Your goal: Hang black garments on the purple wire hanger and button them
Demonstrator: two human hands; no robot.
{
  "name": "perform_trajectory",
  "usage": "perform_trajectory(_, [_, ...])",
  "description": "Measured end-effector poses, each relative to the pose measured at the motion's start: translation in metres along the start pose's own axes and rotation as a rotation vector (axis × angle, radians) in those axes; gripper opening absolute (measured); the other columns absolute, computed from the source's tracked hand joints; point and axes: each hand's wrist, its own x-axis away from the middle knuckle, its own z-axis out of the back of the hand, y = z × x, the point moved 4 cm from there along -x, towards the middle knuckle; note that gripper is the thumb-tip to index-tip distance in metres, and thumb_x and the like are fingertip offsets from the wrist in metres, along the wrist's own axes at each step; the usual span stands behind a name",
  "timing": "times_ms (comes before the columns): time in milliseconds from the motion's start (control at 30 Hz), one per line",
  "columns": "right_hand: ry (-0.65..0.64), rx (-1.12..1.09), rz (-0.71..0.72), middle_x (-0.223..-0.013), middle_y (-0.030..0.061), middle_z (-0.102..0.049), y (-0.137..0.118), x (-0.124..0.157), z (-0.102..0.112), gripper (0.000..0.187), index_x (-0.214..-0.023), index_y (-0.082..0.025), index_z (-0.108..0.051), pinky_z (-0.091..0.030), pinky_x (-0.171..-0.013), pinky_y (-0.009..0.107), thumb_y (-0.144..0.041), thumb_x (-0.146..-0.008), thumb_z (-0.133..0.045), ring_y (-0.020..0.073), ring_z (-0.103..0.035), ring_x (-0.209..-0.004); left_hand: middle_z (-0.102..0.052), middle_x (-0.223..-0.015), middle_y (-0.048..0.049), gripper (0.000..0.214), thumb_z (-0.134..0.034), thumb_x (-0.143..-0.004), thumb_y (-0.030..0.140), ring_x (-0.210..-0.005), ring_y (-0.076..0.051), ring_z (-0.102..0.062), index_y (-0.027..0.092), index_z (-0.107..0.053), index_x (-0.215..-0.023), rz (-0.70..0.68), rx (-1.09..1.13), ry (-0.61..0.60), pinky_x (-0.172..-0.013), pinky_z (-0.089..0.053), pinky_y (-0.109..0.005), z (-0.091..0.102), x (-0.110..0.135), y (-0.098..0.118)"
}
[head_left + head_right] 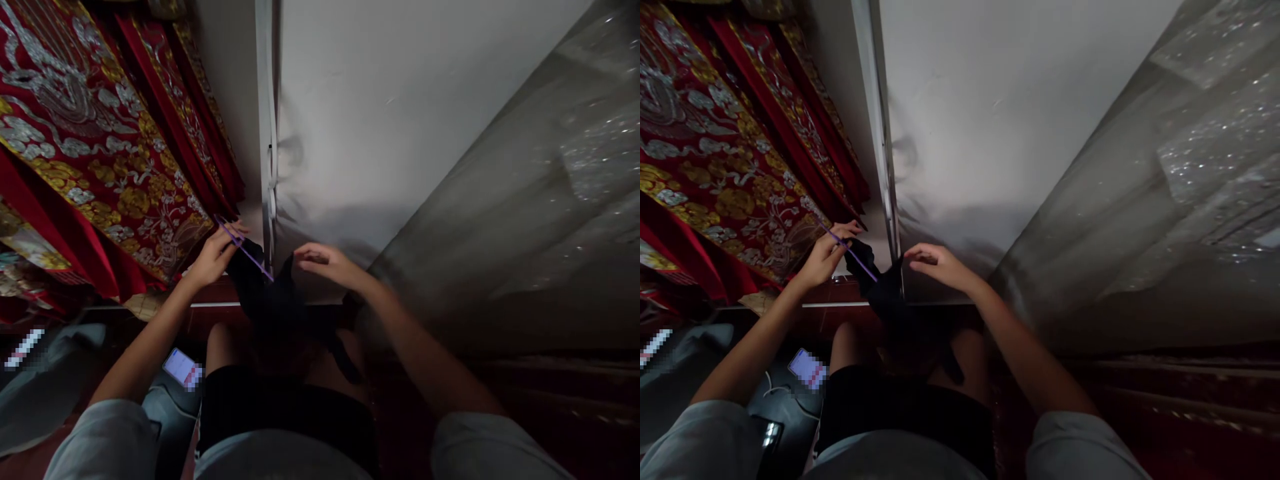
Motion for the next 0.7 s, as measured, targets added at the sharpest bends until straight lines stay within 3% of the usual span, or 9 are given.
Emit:
perform_trajectory(67, [0.065,0.148,0.060,-0.127,0.0138,-0.067,0.022,-0.004,-0.013,0.055,-0.137,-0.021,-0.057,-0.051,-0.104,0.049,-0.040,-0.086,-0.067,0.0278,-0.065,-0.118,-0.063,-0.137,-0.0145,0.025,-0.046,-0.105,0.037,-0.143,-0.029,-0.049,0.019,-0.064,-0.103,-0.040,0.048,-0.060,-0.123,-0.034,-0.053,-0.012,0.003,0.013])
perform_trajectory(133, [0.109,0.326,0.121,-0.154,0.0192,-0.046,0.041,-0.004,-0.029,0.086,-0.155,-0.020,-0.038,-0.040,-0.117,0.056,-0.031,-0.078,-0.073,0.0337,-0.047,-0.142,-0.060,-0.141,-0.0141,0.025,-0.047,-0.105,0.038,-0.146,-0.029,-0.046,0.020,-0.063,-0.101,-0.063,0.115,-0.050,-0.123,-0.034,-0.053,-0.023,0.003,0.026])
perform_trajectory(200, [0.150,0.471,0.170,-0.168,0.0229,-0.020,0.052,-0.002,-0.046,0.113,-0.163,-0.017,-0.019,-0.030,-0.123,0.060,-0.027,-0.068,-0.080,0.0396,-0.027,-0.154,-0.061,-0.140,-0.0130,0.025,-0.049,-0.105,0.040,-0.146,-0.028,-0.047,0.020,-0.063,-0.099,-0.066,0.219,0.023,-0.123,-0.034,-0.053,-0.034,0.001,0.036])
perform_trajectory(267, [0.208,0.550,0.217,-0.170,0.0238,-0.009,0.055,-0.001,-0.060,0.121,-0.163,-0.016,-0.013,-0.023,-0.125,0.065,-0.030,-0.065,-0.083,0.0440,-0.017,-0.157,-0.065,-0.135,-0.0121,0.028,-0.050,-0.104,0.045,-0.143,-0.028,-0.050,0.021,-0.064,-0.099,-0.024,0.331,0.064,-0.123,-0.035,-0.053,-0.046,-0.003,0.044])
perform_trajectory(367, [0.392,0.554,0.251,-0.166,0.0183,-0.024,0.049,-0.008,-0.067,0.092,-0.157,-0.022,-0.028,-0.016,-0.127,0.067,-0.036,-0.079,-0.074,0.0424,-0.020,-0.156,-0.069,-0.127,-0.0117,0.035,-0.051,-0.101,0.054,-0.138,-0.030,-0.055,0.023,-0.069,-0.098,0.102,0.416,-0.051,-0.120,-0.039,-0.051,-0.068,-0.010,0.057])
perform_trajectory(433, [0.535,0.526,0.235,-0.155,0.0139,-0.041,0.046,-0.013,-0.064,0.064,-0.147,-0.025,-0.042,-0.017,-0.128,0.066,-0.035,-0.088,-0.064,0.0379,-0.029,-0.153,-0.071,-0.123,-0.0118,0.037,-0.054,-0.098,0.056,-0.134,-0.031,-0.057,0.024,-0.073,-0.097,0.145,0.421,-0.158,-0.118,-0.041,-0.049,-0.078,-0.014,0.066])
perform_trajectory(500, [0.597,0.512,0.240,-0.140,0.0121,-0.052,0.046,-0.016,-0.059,0.050,-0.137,-0.026,-0.050,-0.020,-0.128,0.064,-0.036,-0.089,-0.061,0.0350,-0.039,-0.147,-0.072,-0.120,-0.0117,0.036,-0.058,-0.096,0.056,-0.131,-0.031,-0.060,0.024,-0.075,-0.096,0.142,0.433,-0.207,-0.117,-0.043,-0.048,-0.082,-0.017,0.073])
perform_trajectory(600, [0.565,0.539,0.290,-0.128,0.0121,-0.056,0.051,-0.011,-0.051,0.058,-0.132,-0.027,-0.051,-0.032,-0.123,0.061,-0.041,-0.079,-0.070,0.0347,-0.051,-0.133,-0.072,-0.122,-0.0109,0.033,-0.066,-0.091,0.054,-0.126,-0.030,-0.064,0.025,-0.075,-0.105,0.174,0.533,-0.205,-0.113,-0.048,-0.045,-0.077,-0.017,0.066])
perform_trajectory(700, [0.579,0.614,0.286,-0.130,0.0149,-0.053,0.057,0.006,-0.035,0.082,-0.140,-0.025,-0.045,-0.043,-0.112,0.059,-0.041,-0.067,-0.078,0.0366,-0.053,-0.126,-0.067,-0.136,-0.0103,0.045,-0.073,-0.087,0.051,-0.128,-0.029,-0.064,0.026,-0.069,-0.125,0.300,0.681,-0.209,-0.113,-0.049,-0.044,-0.065,-0.009,0.042])
